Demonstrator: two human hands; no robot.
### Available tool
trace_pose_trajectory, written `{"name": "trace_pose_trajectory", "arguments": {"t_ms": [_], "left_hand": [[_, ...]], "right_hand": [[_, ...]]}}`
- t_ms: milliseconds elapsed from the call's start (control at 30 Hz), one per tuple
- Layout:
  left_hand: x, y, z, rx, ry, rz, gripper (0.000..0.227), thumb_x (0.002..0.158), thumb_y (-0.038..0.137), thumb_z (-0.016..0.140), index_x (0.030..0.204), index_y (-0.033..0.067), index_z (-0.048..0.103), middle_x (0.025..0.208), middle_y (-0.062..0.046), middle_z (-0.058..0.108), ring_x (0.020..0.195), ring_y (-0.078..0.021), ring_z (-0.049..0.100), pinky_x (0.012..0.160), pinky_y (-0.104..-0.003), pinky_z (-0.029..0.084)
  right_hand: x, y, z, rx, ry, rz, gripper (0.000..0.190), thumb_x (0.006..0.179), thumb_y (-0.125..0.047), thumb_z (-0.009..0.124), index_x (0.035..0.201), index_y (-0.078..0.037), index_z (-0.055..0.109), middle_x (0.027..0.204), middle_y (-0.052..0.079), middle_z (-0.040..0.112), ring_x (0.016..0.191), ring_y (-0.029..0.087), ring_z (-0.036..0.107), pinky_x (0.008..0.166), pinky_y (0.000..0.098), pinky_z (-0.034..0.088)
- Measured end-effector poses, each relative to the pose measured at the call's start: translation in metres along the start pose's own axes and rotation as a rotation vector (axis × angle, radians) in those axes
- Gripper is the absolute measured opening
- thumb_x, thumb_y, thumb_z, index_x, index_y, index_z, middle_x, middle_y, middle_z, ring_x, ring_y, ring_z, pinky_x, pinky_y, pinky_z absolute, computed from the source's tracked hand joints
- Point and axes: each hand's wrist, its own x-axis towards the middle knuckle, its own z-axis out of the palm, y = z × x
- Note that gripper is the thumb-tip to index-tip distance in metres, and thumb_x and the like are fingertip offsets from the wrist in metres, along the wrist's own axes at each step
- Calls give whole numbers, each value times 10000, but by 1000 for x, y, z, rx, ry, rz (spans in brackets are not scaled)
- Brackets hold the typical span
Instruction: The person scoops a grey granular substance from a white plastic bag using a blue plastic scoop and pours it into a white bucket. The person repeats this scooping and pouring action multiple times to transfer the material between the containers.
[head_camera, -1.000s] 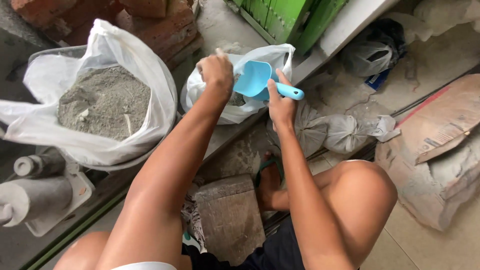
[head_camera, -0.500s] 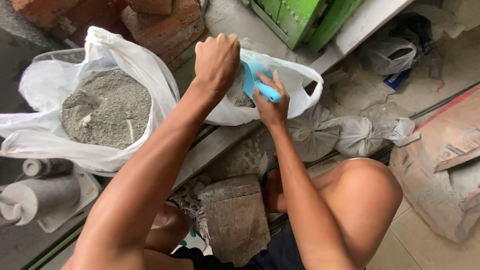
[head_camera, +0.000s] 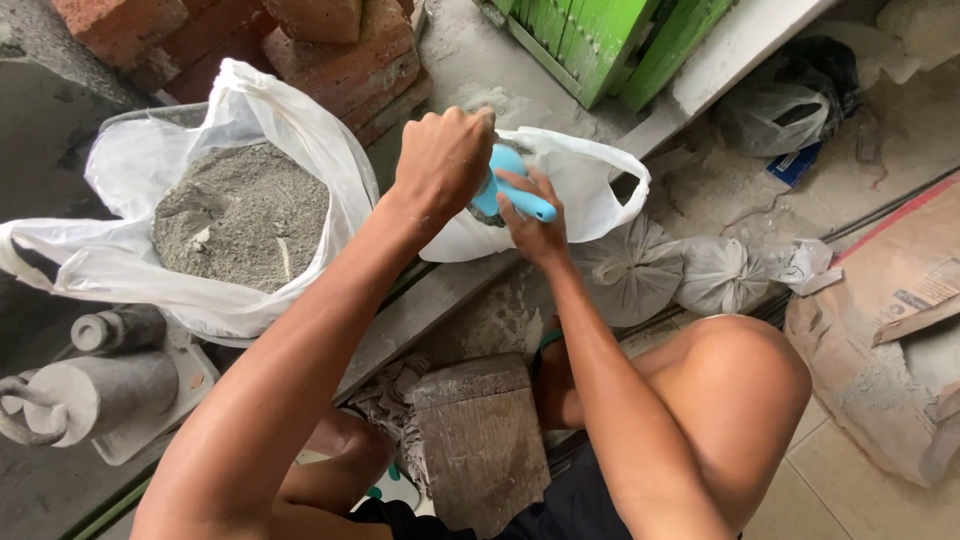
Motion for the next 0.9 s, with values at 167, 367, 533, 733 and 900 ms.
{"name": "trace_pose_trajectory", "arguments": {"t_ms": [167,367,533,733,900], "left_hand": [[1,-11,35,51,48,-21,166,850,47,634,982,57,733,665,-105,655,640,-370,743,563,-502,592],[-4,-14,53,47,22,-34,154,836,51,651,962,61,738,683,-106,677,660,-366,749,579,-491,594],[-1,-21,47,91,23,-97,136,863,16,673,961,64,754,684,-66,675,641,-296,745,582,-413,601],[3,-27,42,45,58,-64,114,863,-19,705,955,41,734,713,-100,673,658,-320,746,590,-439,609],[5,-33,38,8,44,-91,153,902,-90,634,882,60,608,819,-113,613,612,-366,684,447,-485,514]], "right_hand": [[-12,-19,16,81,-35,81,320,1003,-237,683,1320,-211,720,1320,194,667,1274,441,602,1050,562,513],[-11,-44,19,503,-13,348,404,1030,-279,641,1418,-166,628,1421,271,590,1326,431,561,1023,537,574],[-8,-41,16,836,-35,484,479,1035,-283,662,1491,-180,559,1504,311,499,1356,460,514,1059,569,555],[-14,-27,-10,896,-68,489,512,1046,-313,665,1515,-164,525,1511,375,429,1375,567,438,1096,678,472],[-22,-24,-44,949,49,594,644,852,-330,713,1440,-119,558,1403,221,622,1201,461,645,971,580,597]]}}
